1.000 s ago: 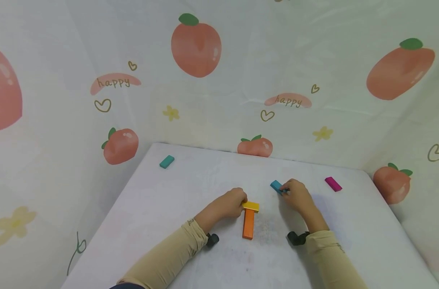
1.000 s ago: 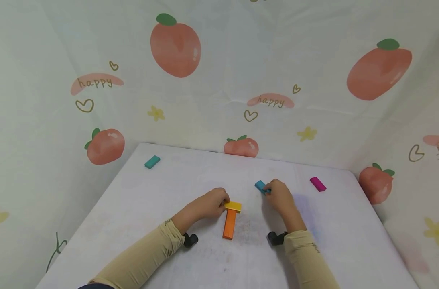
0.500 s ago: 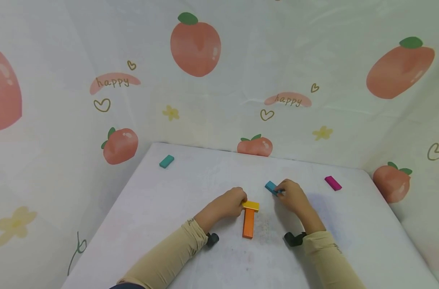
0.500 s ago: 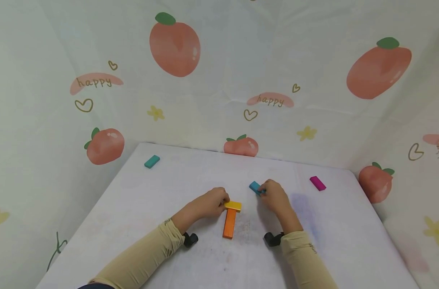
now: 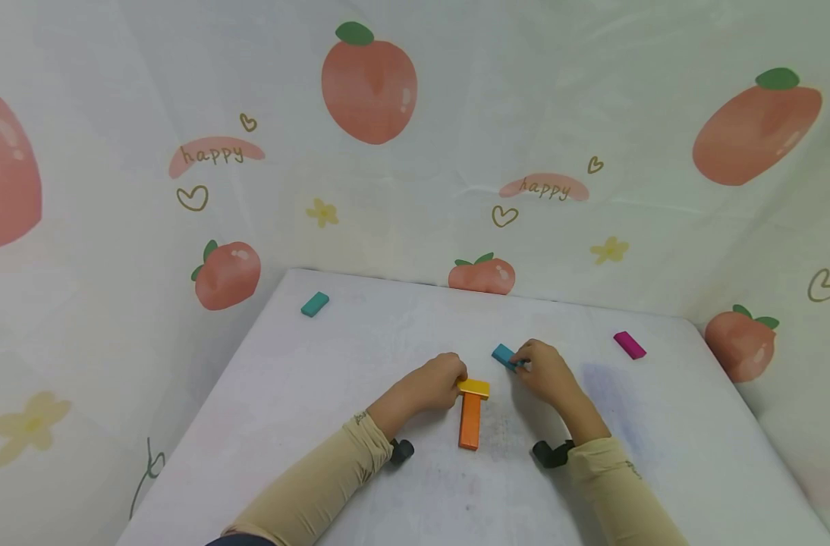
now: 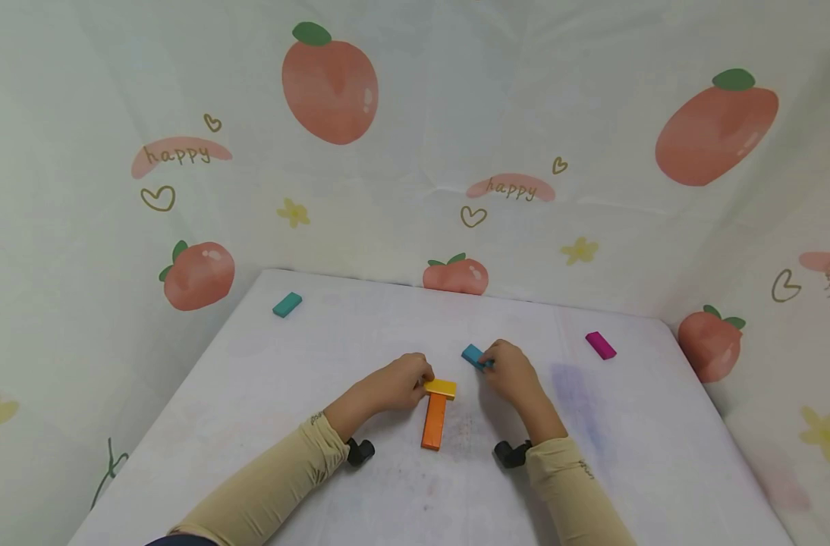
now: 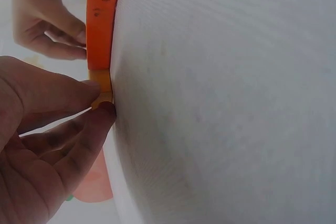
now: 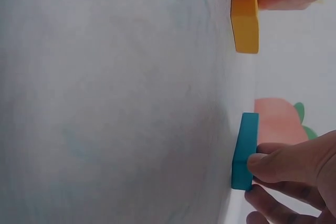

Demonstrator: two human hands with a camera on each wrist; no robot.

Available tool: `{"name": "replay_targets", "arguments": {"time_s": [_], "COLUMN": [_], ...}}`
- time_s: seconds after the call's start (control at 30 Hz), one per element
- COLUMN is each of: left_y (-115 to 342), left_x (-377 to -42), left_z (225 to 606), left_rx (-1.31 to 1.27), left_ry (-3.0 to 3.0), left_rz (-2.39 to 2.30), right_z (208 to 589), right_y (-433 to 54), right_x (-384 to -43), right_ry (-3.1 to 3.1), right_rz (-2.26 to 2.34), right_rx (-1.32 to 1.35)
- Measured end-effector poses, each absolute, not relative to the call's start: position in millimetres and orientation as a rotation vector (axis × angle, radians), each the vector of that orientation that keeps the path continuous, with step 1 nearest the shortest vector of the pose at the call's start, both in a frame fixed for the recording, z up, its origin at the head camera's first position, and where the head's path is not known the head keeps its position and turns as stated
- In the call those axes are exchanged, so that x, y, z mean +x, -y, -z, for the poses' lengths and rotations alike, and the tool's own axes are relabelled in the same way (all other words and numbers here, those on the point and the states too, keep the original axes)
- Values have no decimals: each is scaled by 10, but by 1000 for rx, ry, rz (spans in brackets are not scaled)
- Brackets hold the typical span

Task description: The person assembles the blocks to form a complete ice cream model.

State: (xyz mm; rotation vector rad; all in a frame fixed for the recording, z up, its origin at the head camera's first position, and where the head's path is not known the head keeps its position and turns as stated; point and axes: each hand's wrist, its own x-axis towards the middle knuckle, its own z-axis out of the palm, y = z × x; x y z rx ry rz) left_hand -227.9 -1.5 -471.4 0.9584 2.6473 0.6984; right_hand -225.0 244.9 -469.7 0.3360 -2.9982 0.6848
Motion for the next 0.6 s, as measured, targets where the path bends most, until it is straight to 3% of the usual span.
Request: {"name": "replay_targets", "arguments": {"time_s": [0.6], "left_y": [23], "left_x": [-2278], "left_z": [4701], "left_rx": [989], "left_ry": [-2647], "left_rz": [-698], "right_z": [4702], "right_y": [-2320], "right_x": [-2249], "right_ry": [3030], "right_rz": [-732], "right_rx": [392]}}
